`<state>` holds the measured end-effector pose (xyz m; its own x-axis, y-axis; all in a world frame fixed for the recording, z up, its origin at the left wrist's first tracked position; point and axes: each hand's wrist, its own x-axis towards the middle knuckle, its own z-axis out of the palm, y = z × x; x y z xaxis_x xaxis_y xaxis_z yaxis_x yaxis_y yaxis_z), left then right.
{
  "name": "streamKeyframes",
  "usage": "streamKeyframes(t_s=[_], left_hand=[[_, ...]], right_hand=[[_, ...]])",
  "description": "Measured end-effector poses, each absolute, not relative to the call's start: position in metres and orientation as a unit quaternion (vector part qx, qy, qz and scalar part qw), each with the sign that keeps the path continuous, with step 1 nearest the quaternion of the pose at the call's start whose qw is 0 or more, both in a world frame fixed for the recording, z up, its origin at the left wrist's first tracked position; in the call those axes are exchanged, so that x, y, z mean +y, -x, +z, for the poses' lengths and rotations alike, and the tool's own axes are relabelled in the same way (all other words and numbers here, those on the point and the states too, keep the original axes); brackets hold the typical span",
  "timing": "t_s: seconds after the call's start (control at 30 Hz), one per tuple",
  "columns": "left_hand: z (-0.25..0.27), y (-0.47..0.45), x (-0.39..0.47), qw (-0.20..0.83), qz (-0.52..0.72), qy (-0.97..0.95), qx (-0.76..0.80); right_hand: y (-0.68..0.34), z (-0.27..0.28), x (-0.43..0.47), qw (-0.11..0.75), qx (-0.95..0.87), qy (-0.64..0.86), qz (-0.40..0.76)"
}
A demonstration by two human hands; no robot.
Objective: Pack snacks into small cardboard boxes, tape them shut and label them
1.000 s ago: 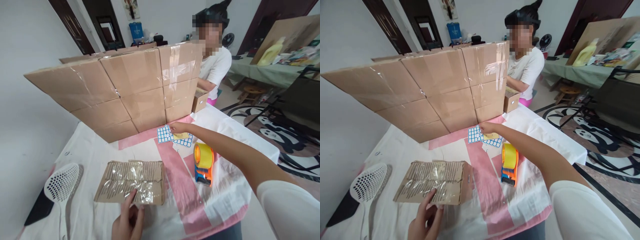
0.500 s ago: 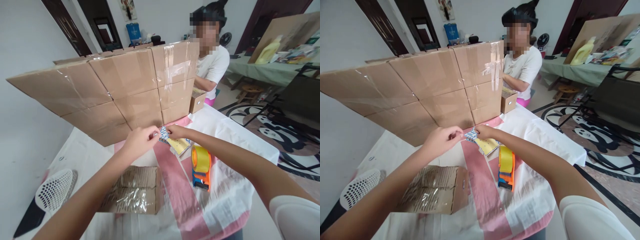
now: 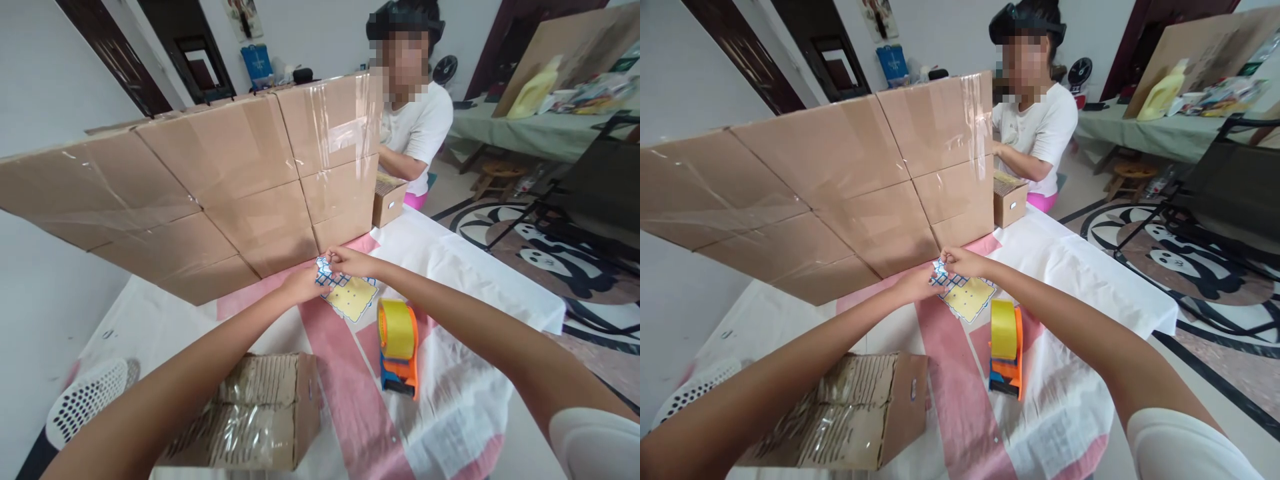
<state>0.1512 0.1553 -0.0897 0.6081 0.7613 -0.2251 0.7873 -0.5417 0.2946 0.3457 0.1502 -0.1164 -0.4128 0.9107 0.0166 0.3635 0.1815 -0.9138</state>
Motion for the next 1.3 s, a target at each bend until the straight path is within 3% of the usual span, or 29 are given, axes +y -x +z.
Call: streamKeyframes(t_s=[0.13,0.27,0.4,0.73,0.93,1.2,1.3], left_hand=[[-0.055,-0.144,0.142,0.102,0.052,-0.877,0.466],[-0.028,-0.137,0.120,-0.101,0.141,-0.925,0.337],[-0.025,-0.138,0.103,-0.161,0.202,-0.935,0.244],[-0.021,-0.140,0.078,-0.072,0.275,-0.934,0.218],[-0.021,-0.139,0.072,-0.015,0.243,-0.935,0.257],[-0.028,-0.143,0.080,0.084,0.215,-0.904,0.359],[-0.027,-0.144,0.092,0.076,0.192,-0.895,0.396]], right_hand=[[-0.353,-0.104,0.133,0.346,-0.675,0.433,0.487],[-0.351,-0.081,0.098,0.403,-0.665,0.398,0.488],[-0.346,-0.052,0.058,0.430,-0.693,0.381,0.436],[-0.337,-0.036,0.019,0.391,-0.741,0.471,0.277],[-0.330,-0.050,0.007,0.356,-0.751,0.523,0.189],[-0.325,-0.065,-0.002,0.390,-0.713,0.547,0.199],[-0.324,-0.069,-0.008,0.418,-0.679,0.552,0.243]])
